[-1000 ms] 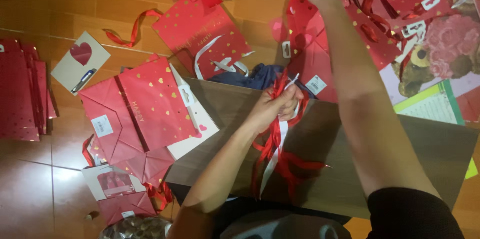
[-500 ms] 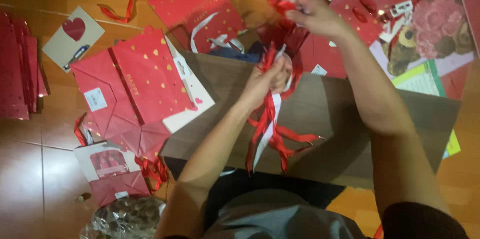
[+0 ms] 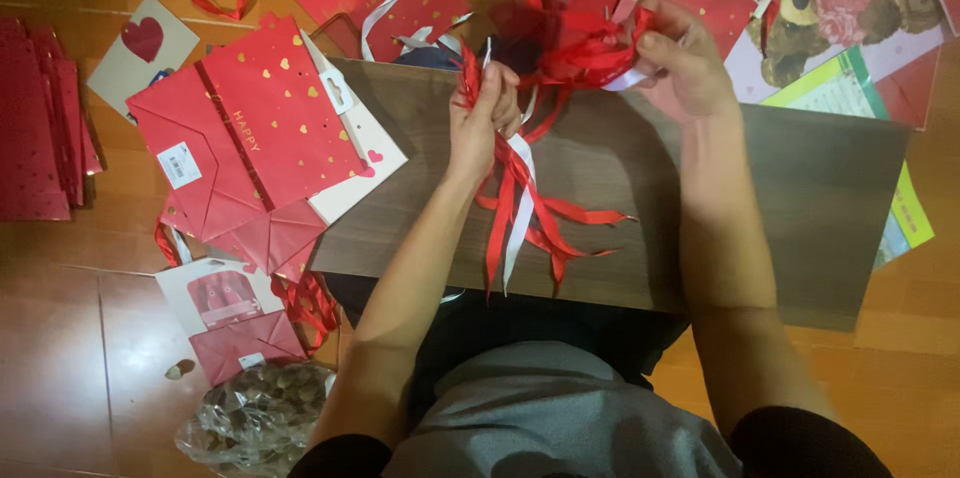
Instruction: The person sits on the floor and ties red and white ribbons onto red gift bags. They repeatedly thread the ribbons through the bag handles, pull them tight, and adjust the loops. The person handles multiple bags one at a time, stacking finished bags to the side.
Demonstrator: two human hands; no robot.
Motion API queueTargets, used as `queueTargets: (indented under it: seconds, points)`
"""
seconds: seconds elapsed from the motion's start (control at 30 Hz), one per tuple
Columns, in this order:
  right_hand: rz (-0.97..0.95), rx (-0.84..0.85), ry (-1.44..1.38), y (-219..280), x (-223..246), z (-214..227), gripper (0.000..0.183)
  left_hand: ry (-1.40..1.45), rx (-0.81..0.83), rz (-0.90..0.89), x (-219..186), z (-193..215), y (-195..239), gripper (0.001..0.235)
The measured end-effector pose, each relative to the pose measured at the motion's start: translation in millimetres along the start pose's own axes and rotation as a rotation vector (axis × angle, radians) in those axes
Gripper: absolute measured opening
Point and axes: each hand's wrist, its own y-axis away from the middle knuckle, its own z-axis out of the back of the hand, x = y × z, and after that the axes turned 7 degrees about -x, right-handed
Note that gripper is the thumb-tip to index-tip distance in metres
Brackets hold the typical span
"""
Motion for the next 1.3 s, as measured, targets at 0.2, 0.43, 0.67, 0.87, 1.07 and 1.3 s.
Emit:
queueTargets:
  seconds: [0.2, 0.43, 0.67, 0.87, 1.07, 1.3]
  points:
    - [0.141, 0.21, 0.232, 27, 28, 5, 0.024, -0.06, 0.03, -0.034, 5, 2, 1, 0.033]
    - [-0.068, 0.302, 0.184, 11, 3, -8, 0.014, -0.088, -0.057, -0.03, 12, 2, -5, 0.034]
    - [0.012, -0.123, 0.636, -7, -39, -63, 0.005, -0.224, -0.036, 0.021, 8, 4, -10, 0.04]
    - [0.074, -0.263, 0.562, -14, -58, -52, 0.011, -0.292, 0.01, -0.007, 7, -1, -11, 0.037]
    - [0.157, -0.367, 0.283, -14, -74, -28, 0.016, -0.18, -0.013, 0.126, -10, -8, -10, 0.037]
    - [0.032, -0.354, 0.156, -13, -56, -16, 0.021, 0.339, 0.063, 0.211, -14, 19, -19, 0.042]
